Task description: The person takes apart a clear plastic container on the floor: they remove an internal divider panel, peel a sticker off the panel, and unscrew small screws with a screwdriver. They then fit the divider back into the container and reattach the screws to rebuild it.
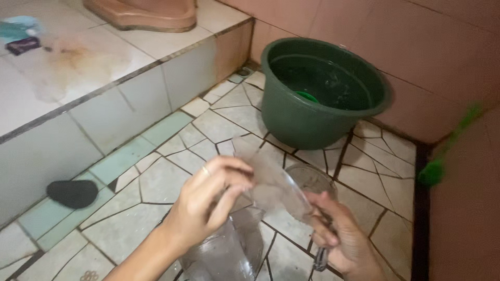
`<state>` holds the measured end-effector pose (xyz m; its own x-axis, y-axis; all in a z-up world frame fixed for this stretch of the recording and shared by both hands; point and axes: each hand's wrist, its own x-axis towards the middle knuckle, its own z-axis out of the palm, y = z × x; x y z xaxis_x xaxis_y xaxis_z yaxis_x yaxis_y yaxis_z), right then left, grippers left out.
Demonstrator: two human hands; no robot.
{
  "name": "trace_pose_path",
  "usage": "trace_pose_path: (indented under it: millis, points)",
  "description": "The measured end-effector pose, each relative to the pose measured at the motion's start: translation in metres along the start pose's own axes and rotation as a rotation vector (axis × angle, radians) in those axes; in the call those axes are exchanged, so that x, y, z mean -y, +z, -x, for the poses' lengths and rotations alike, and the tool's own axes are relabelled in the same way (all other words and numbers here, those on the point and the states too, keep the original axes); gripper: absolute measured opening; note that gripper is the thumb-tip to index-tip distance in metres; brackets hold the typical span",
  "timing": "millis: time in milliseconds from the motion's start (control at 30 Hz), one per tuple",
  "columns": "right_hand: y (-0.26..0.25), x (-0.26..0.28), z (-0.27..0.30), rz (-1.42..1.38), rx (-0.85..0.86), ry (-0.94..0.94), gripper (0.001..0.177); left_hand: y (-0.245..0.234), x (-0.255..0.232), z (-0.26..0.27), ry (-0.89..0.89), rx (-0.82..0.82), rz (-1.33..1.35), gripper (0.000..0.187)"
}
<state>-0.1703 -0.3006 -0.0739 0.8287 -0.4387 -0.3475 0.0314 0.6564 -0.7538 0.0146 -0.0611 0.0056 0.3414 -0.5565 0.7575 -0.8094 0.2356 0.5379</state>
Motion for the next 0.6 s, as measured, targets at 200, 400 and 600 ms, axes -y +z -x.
trace_pose_path:
  millis: [200,400,600]
  points:
    - [-0.008,-0.006,0.006,0.002,-0.181,-0.026,0.019,0.025,0.003,0.006,-0.165,0.059,0.216,0.019]
    - [-0.013,0.005,0.017,0.020,-0.256,-0.167,0.016,0.055,-0.006,-0.009,-0.215,0.102,0.197,0.032]
    - [-0.046,0.025,0.012,0.057,-0.404,-0.394,0.010,0.111,0.017,-0.031,-0.294,0.280,0.025,0.055]
